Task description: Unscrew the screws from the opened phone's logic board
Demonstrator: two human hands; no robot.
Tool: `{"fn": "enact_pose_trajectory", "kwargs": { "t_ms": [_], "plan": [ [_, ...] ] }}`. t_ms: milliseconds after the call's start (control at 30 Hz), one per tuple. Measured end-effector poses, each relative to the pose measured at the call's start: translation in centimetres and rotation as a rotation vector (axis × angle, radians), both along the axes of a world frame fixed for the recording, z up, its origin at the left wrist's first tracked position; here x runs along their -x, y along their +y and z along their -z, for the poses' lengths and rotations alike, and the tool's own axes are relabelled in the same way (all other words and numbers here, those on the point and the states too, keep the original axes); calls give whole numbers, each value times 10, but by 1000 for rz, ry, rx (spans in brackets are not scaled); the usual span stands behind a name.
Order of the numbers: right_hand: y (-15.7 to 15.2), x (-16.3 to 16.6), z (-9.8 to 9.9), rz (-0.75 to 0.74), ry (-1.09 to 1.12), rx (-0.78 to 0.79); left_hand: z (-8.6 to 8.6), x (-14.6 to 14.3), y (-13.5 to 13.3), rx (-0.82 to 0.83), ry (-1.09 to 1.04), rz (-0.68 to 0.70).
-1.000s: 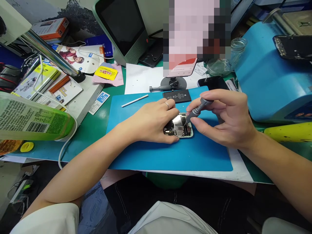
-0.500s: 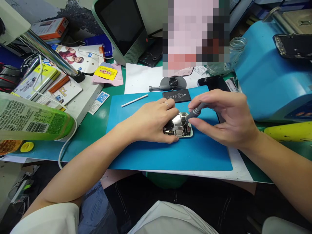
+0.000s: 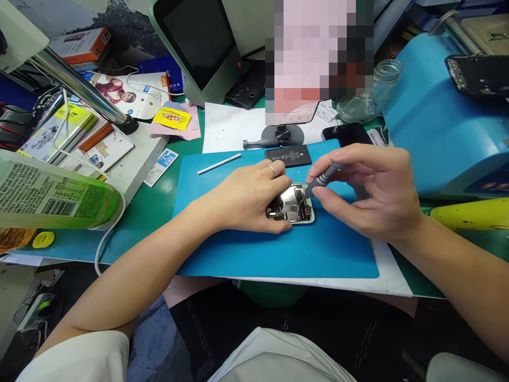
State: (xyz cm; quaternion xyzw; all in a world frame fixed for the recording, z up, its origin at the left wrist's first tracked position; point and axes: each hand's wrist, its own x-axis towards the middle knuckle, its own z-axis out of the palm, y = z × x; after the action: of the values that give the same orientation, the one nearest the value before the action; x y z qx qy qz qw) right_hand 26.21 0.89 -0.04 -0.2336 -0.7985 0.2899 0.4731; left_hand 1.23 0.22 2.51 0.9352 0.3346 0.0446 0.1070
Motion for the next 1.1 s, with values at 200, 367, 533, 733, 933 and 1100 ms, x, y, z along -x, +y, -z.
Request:
{"fn": "enact_pose_trajectory", "kwargs": {
  "t_ms": [200, 367, 533, 733, 933, 1100],
  "plan": [
    [0, 3, -5, 159, 23, -33, 0, 1, 0, -9, -20, 8],
    [9, 3, -1, 274, 66, 10, -1, 0, -1, -12, -7, 14],
    [21, 2, 6, 327, 101, 28, -1, 0, -2, -21, -6, 15],
    [21, 2, 9, 337, 97, 66, -2, -1, -3, -18, 12, 13],
    [26, -1, 12, 318, 80, 65, -2, -1, -3, -17, 7, 8],
    [25, -2, 12, 315, 68, 52, -2, -1, -3, -12, 8, 10]
  ]
}}
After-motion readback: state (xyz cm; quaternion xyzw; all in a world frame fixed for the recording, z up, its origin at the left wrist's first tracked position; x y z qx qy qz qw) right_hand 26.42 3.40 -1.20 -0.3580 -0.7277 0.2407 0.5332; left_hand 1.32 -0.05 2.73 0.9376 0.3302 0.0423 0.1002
